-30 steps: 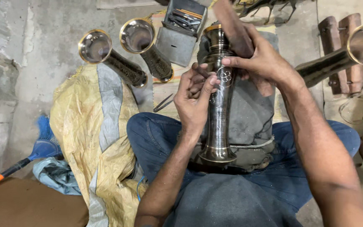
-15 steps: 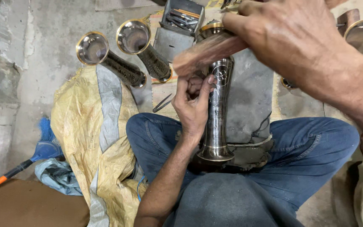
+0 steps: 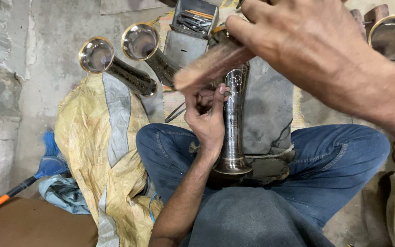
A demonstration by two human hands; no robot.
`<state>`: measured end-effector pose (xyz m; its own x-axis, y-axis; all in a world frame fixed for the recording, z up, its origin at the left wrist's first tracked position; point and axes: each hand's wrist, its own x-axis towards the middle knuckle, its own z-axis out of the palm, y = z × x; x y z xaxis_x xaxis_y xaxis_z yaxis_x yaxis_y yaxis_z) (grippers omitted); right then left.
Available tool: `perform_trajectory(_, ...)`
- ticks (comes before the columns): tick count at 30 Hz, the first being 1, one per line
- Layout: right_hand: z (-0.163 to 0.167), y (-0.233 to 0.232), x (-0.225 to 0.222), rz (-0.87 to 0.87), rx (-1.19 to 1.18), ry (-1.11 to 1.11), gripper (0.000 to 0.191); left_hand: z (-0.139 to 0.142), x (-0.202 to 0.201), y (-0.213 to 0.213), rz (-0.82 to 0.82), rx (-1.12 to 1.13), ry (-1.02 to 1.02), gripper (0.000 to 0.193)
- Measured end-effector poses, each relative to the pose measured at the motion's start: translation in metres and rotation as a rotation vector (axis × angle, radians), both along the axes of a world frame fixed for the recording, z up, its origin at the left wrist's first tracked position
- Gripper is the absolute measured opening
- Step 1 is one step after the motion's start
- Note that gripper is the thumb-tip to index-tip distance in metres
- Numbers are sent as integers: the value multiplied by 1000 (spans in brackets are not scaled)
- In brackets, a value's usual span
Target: The person sits on the floor and uses a hammer and chisel to engrave decorative patterns on a metal vase. They repeatedly tap the chisel against the vase surface to create intricate designs.
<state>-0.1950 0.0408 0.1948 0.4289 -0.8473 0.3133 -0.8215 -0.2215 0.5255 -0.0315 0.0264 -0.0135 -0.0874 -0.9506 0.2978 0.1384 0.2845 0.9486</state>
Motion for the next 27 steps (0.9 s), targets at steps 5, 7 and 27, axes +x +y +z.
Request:
perform_trajectory(5,-7,3,-10,25,83,-203,15,2,2,1,-15,-20,-106,20)
perform_trajectory(7,-8,2,-13,11,79,-201,13,2,2,0,-6,-47,-107,23)
perform_trajectory(27,-20,24,-28,-200,125,-118,18,14,9,-21,-100,-174,-345,28)
